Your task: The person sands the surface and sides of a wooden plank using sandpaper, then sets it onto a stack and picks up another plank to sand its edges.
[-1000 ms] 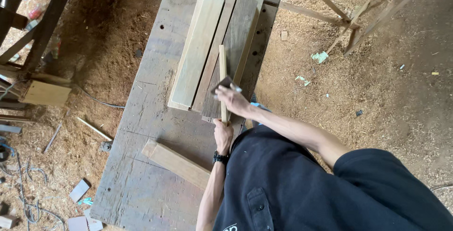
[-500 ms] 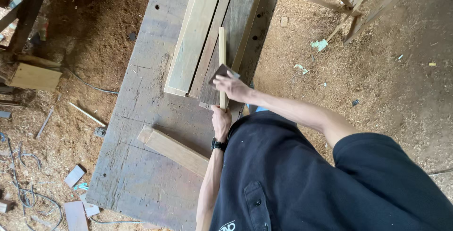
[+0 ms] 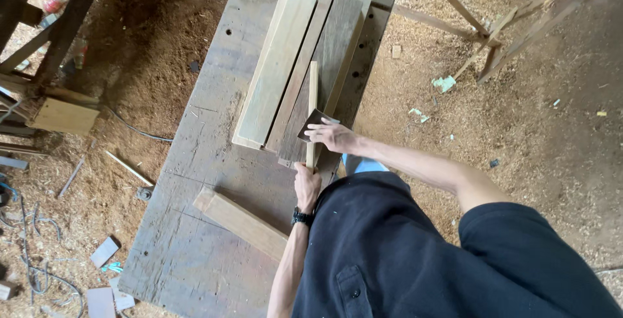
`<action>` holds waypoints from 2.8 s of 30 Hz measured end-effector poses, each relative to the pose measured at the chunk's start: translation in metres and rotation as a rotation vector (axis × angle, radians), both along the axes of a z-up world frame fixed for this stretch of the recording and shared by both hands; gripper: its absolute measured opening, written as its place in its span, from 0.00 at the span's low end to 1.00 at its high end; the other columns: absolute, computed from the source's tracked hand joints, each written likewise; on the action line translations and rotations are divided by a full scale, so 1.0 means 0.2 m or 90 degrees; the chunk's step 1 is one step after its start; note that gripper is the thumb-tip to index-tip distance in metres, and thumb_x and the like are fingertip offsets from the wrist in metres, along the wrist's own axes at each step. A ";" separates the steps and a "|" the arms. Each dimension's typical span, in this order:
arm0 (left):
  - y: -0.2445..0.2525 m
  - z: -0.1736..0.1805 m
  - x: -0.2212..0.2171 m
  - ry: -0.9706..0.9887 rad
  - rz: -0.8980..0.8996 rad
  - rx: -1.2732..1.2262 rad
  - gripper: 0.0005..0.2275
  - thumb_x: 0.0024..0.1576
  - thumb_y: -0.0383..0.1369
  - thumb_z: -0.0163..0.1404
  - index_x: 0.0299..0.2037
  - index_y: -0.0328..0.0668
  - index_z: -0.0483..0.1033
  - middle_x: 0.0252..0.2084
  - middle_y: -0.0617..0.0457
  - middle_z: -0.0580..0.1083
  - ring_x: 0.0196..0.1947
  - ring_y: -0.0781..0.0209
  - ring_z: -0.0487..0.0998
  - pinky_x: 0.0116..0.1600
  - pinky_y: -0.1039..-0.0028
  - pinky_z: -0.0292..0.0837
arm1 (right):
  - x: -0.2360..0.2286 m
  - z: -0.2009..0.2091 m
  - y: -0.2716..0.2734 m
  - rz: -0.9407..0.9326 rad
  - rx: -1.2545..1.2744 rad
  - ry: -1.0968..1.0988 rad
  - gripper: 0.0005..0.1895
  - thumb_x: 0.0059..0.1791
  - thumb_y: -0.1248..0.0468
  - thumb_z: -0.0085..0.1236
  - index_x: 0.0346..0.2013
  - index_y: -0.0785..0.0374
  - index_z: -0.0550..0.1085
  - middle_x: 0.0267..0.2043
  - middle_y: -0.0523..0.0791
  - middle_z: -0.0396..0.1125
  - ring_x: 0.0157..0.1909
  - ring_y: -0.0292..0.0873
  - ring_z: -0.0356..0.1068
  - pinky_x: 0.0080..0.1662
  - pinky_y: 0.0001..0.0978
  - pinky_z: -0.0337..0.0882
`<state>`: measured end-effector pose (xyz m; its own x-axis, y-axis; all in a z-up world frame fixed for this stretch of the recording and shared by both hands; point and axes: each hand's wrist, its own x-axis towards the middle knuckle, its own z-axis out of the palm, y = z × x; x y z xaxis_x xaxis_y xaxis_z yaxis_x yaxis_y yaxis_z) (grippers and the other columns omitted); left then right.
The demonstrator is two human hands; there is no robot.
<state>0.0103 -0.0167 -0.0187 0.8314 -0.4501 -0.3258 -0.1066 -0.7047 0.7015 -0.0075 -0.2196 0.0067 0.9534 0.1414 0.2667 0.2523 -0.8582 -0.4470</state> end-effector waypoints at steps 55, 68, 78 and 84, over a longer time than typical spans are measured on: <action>-0.01 0.00 -0.01 -0.043 -0.020 -0.006 0.10 0.54 0.27 0.46 0.42 0.35 0.60 0.33 0.30 0.75 0.35 0.30 0.77 0.40 0.48 0.71 | 0.23 0.07 -0.30 -0.261 0.030 -0.106 0.21 0.58 0.64 0.31 0.39 0.59 0.78 0.62 0.44 0.67 0.61 0.43 0.72 0.61 0.33 0.73; -0.01 -0.01 -0.01 -0.025 -0.014 -0.028 0.11 0.54 0.30 0.47 0.43 0.36 0.60 0.32 0.30 0.76 0.34 0.29 0.77 0.40 0.48 0.72 | 0.24 -0.05 -0.24 -0.192 0.091 -0.097 0.14 0.53 0.70 0.41 0.45 0.62 0.77 0.52 0.47 0.72 0.60 0.49 0.70 0.67 0.49 0.65; 0.00 -0.01 0.02 -0.013 -0.035 -0.014 0.09 0.54 0.26 0.44 0.42 0.35 0.58 0.31 0.30 0.75 0.32 0.30 0.77 0.39 0.47 0.71 | 0.04 0.00 -0.08 0.127 0.102 -0.168 0.19 0.52 0.66 0.38 0.46 0.58 0.80 0.57 0.50 0.69 0.57 0.52 0.70 0.67 0.46 0.53; 0.00 0.00 0.01 -0.030 -0.033 -0.018 0.10 0.54 0.25 0.45 0.42 0.35 0.59 0.32 0.30 0.75 0.34 0.30 0.76 0.39 0.48 0.70 | 0.35 -0.12 -0.35 -0.230 0.101 -0.169 0.14 0.57 0.67 0.39 0.39 0.60 0.76 0.47 0.43 0.73 0.46 0.44 0.75 0.65 0.47 0.68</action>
<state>0.0117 -0.0177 -0.0192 0.8210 -0.5008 -0.2741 -0.1751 -0.6779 0.7140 0.0629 -0.2889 -0.0164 0.8298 -0.2485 0.4997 0.0741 -0.8384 -0.5401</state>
